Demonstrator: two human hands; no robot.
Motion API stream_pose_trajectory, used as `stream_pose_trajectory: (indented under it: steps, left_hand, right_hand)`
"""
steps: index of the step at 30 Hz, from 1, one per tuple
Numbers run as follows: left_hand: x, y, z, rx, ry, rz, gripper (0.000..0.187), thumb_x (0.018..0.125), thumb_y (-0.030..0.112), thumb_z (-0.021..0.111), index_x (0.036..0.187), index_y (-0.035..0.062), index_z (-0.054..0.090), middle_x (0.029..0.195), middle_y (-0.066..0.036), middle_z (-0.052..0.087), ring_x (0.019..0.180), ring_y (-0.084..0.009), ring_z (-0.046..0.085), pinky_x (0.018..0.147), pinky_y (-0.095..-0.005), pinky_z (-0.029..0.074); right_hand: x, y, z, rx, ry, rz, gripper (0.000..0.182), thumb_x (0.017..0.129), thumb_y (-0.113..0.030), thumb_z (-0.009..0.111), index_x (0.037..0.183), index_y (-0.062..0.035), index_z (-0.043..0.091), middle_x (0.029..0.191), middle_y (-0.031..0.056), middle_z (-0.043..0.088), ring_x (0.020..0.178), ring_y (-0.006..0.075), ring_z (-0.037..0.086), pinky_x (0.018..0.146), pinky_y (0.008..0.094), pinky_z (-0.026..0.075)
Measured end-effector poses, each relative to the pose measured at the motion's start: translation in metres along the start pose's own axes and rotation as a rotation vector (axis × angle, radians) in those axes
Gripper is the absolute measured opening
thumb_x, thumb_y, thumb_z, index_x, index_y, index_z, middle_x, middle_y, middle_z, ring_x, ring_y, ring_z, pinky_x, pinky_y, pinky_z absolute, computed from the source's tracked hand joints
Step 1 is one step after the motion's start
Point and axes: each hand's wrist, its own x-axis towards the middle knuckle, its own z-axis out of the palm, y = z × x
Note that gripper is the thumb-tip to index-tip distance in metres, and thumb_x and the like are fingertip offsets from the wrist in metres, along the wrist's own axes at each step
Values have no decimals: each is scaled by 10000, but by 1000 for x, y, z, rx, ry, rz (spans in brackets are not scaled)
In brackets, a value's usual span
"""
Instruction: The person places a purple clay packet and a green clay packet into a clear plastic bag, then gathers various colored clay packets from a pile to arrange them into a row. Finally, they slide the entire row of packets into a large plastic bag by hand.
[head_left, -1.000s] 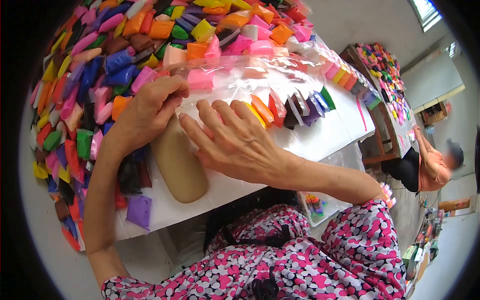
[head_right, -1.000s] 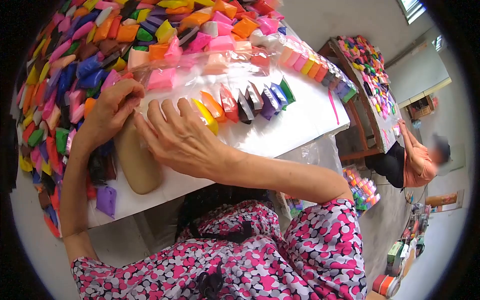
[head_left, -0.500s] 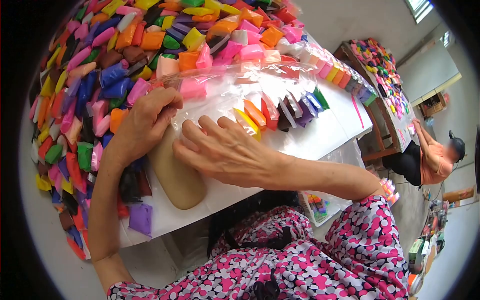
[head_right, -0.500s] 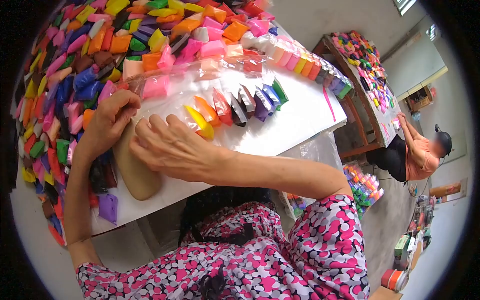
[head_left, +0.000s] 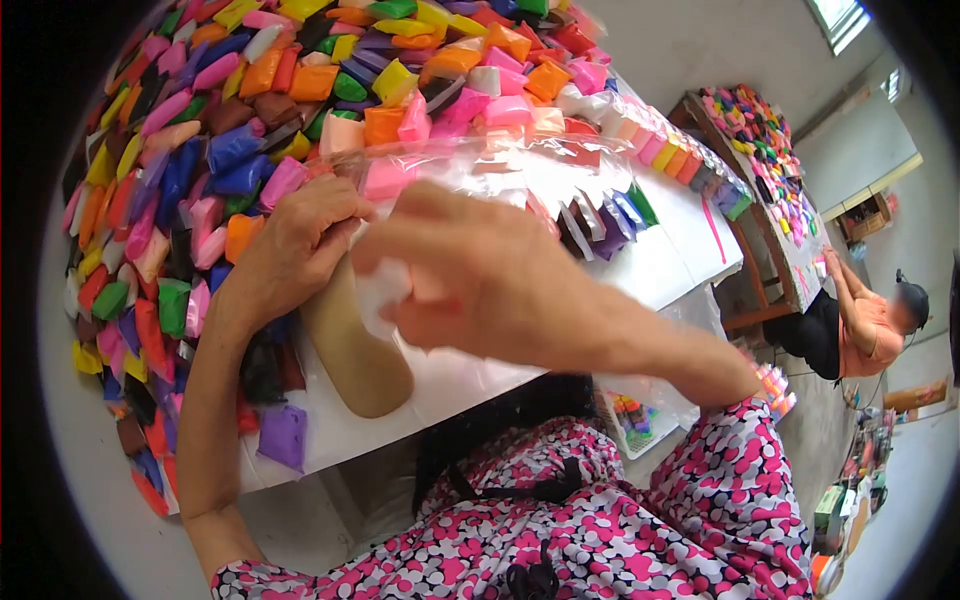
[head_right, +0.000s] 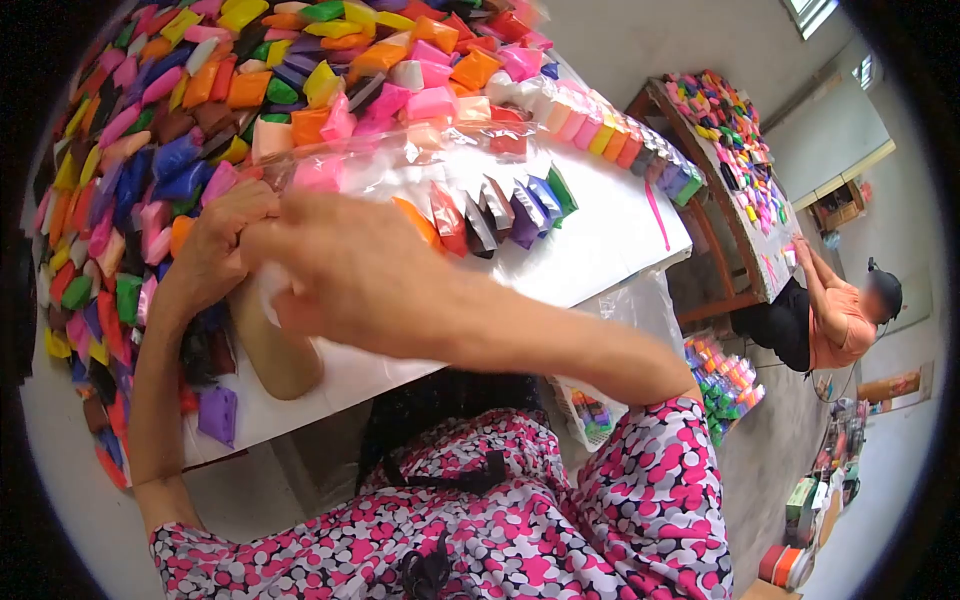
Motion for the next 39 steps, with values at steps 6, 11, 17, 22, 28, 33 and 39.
stream_pose_trajectory:
  steps: [6,11,17,22,28,33,39]
  left_hand:
    - [-3,6,-1,-18,-10,16,174,747,-30,584,907,-8,650,871,-123,552,871,-292,564,771,-374,462]
    - [-6,5,-2,-5,-58,-21,229,713,-80,607,909,10,685,955,-104,559,943,-274,573,819,-337,463]
    - [-6,8,0,115,-34,73,228,707,-74,617,899,20,696,916,-98,561,927,-285,575,794,-366,481]
    - [-7,11,1,132,-38,49,215,717,-47,603,888,24,711,909,-113,588,922,-304,586,803,-390,494]
    - [-8,7,5,58,9,18,193,733,-42,605,898,-6,698,923,-136,608,939,-316,603,819,-393,497]
    - [-5,8,3,87,35,42,157,732,-29,620,877,-24,682,885,-140,617,901,-318,617,796,-387,506]
    - [0,8,4,148,28,106,138,736,-16,623,869,-18,659,860,-136,620,889,-316,622,783,-395,507]
  right_hand:
    - [49,40,-32,185,-129,324,328,781,-275,707,1065,-111,681,878,62,622,849,175,596,743,329,480]
    - [76,63,-38,24,-31,274,343,772,-307,720,1054,-113,693,919,67,641,905,177,622,812,315,487]
    - [85,69,-19,77,57,179,335,757,-276,728,1038,-100,679,894,93,646,861,186,627,769,321,486]
    - [73,82,7,-18,99,-108,289,744,-213,724,1002,-100,661,903,102,616,872,250,610,792,344,481]
    - [67,93,2,-71,67,-182,286,746,-171,725,1016,-111,657,993,73,632,931,255,601,823,365,483]
    - [65,98,-4,-91,-31,-176,281,751,-168,723,1021,-120,660,1025,76,628,942,258,605,824,371,484]
    - [63,86,-4,-104,-275,-79,285,752,-172,725,1027,-123,670,995,86,623,935,257,604,807,383,481]
